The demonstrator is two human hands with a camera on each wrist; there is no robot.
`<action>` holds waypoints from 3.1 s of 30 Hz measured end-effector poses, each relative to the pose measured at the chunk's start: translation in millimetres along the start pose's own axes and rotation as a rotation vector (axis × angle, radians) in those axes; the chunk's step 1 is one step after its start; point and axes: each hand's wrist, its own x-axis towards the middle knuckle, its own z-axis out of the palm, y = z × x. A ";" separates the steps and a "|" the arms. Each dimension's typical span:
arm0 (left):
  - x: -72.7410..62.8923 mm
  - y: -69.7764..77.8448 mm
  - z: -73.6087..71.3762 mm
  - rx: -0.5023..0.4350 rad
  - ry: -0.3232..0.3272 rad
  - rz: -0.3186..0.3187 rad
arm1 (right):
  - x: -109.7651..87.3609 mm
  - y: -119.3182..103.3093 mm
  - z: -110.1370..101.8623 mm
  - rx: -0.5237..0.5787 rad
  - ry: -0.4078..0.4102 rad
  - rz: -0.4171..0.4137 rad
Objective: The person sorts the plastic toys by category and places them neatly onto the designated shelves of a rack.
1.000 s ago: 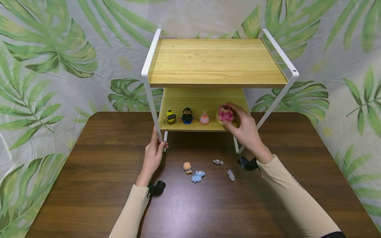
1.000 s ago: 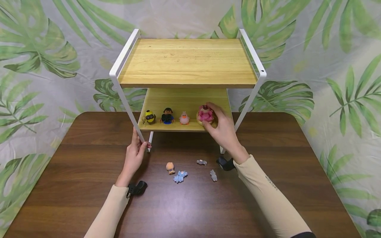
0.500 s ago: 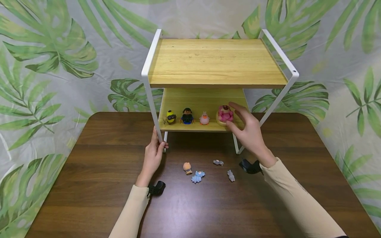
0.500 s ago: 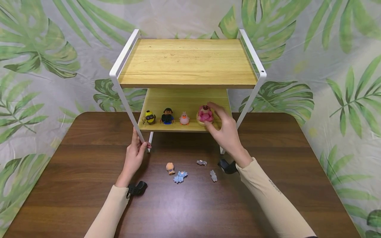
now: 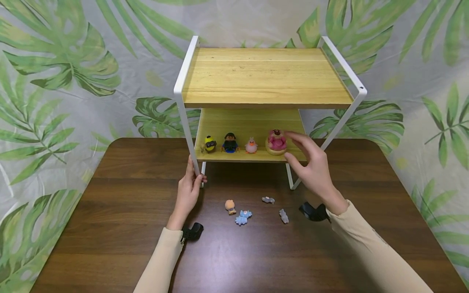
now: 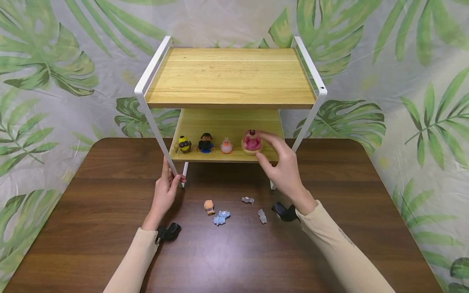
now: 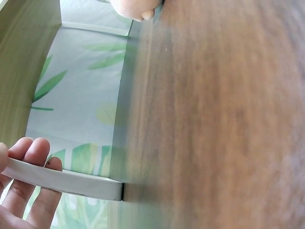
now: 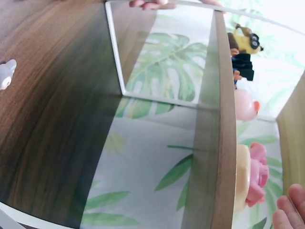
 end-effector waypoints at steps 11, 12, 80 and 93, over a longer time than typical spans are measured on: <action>0.7 -0.3 0.0 -0.001 -0.001 0.003 | -14.8 26.3 -0.3 0.081 0.026 -0.007; 0.9 -0.3 0.0 -0.001 0.000 0.004 | -16.1 26.2 0.2 0.087 0.027 -0.006; 1.2 4.0 0.6 -0.023 0.021 0.003 | -91.6 53.0 110.1 0.055 -0.451 0.259; -0.1 -1.2 1.0 -0.015 0.009 -0.011 | -93.5 56.4 125.7 -0.013 -0.518 0.324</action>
